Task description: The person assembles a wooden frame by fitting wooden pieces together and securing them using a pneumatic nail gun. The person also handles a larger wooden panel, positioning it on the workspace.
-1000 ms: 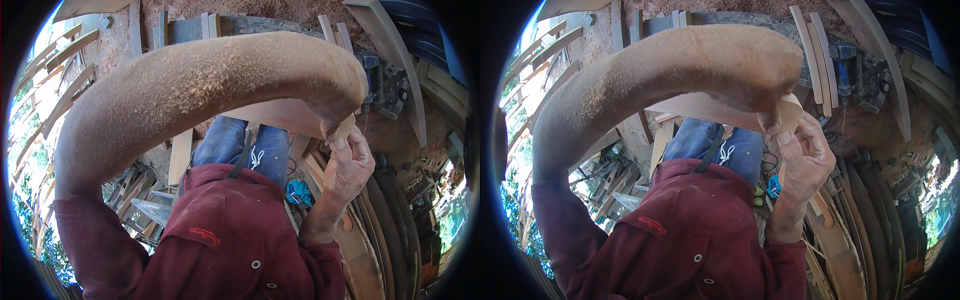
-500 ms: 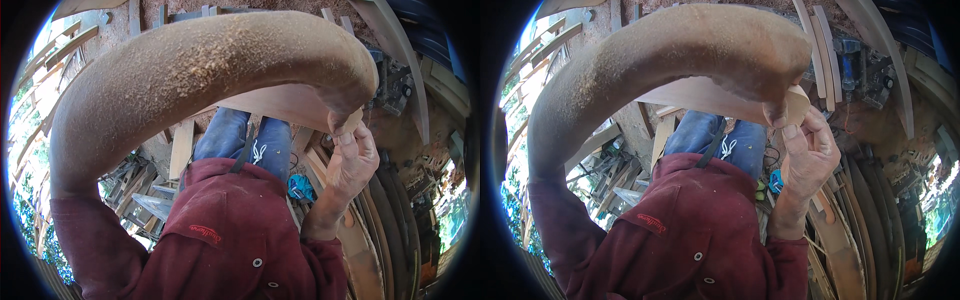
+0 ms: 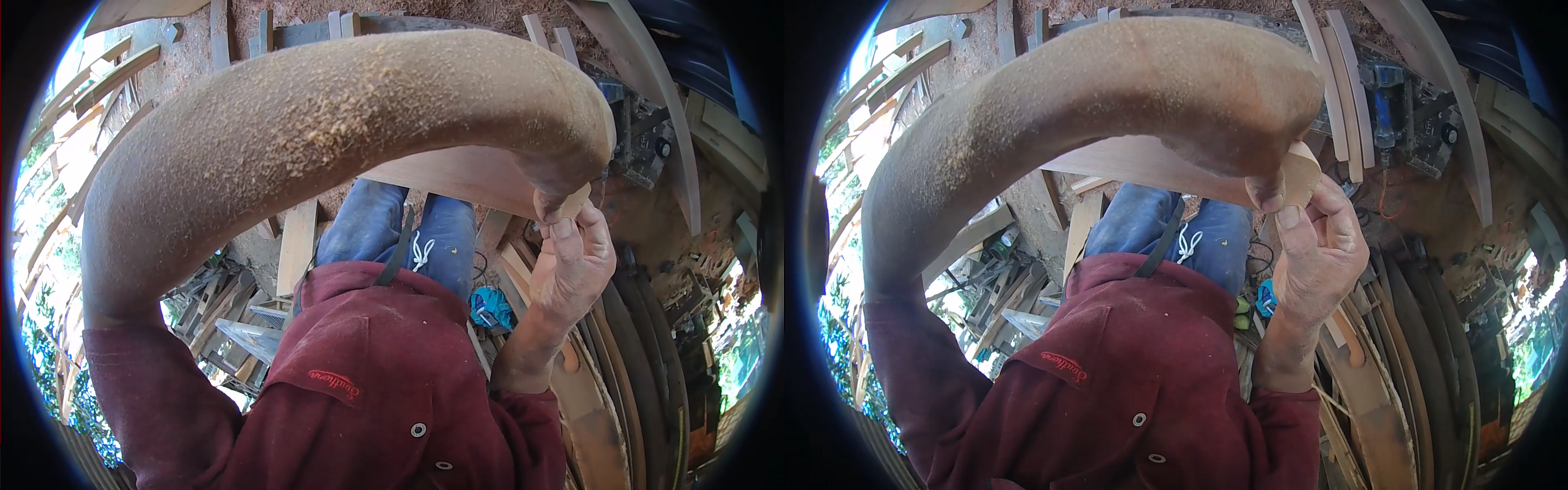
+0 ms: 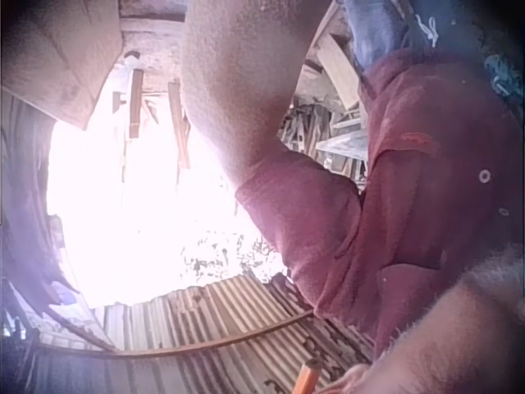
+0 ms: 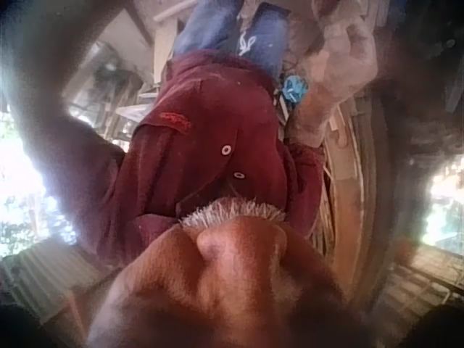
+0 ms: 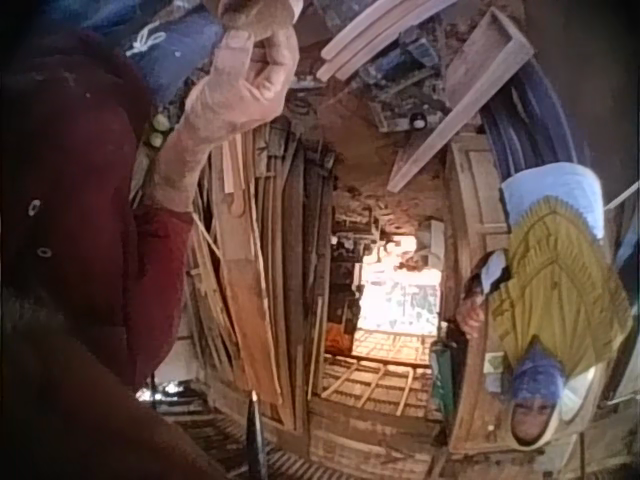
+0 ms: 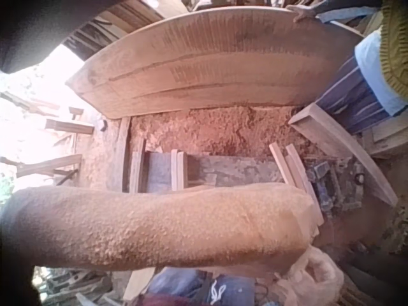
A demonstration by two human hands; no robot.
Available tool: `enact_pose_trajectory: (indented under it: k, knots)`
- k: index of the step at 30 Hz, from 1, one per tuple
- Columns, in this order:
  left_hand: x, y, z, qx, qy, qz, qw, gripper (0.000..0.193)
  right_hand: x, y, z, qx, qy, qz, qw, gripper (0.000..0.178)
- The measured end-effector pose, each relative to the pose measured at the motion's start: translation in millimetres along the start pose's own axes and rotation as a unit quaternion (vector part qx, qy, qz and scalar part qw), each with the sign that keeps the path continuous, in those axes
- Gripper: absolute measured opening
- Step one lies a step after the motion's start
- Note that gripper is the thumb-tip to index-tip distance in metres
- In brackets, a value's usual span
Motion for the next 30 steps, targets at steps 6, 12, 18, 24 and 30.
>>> enact_pose_trajectory:
  k: [6, 12, 18, 24, 30]
  knots:
    - [-2, 2, 1, 0.005, 0.004, -0.007, 1.000, 0.050, 0, -1, 8, 0.007, -0.001, 0.018, 1.000, 0.040]
    - [8, 1, 2, 0.011, 0.008, 0.001, 1.000, 0.049, 2, -3, 9, 0.053, -0.023, 0.037, 0.998, 0.049]
    - [4, -7, 14, -0.018, 0.058, 0.021, 0.998, 0.053, 1, -5, 16, 0.102, -0.029, 0.091, 0.990, 0.055]
    - [4, -3, 13, -0.015, 0.055, 0.010, 0.998, 0.057, -1, -1, 13, 0.119, -0.011, 0.100, 0.988, 0.066]
    - [3, -1, 15, -0.037, 0.057, -0.012, 0.998, 0.060, -9, 5, 8, 0.142, -0.033, 0.089, 0.985, 0.074]
Point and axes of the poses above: each hand's wrist, its own x-axis towards the middle knuckle, its own z-axis out of the palm, y = z × x, the point moved 1 cm from there along x, towards the middle knuckle, and after that the axes turned 13 degrees about y, right-handed, at the moved point
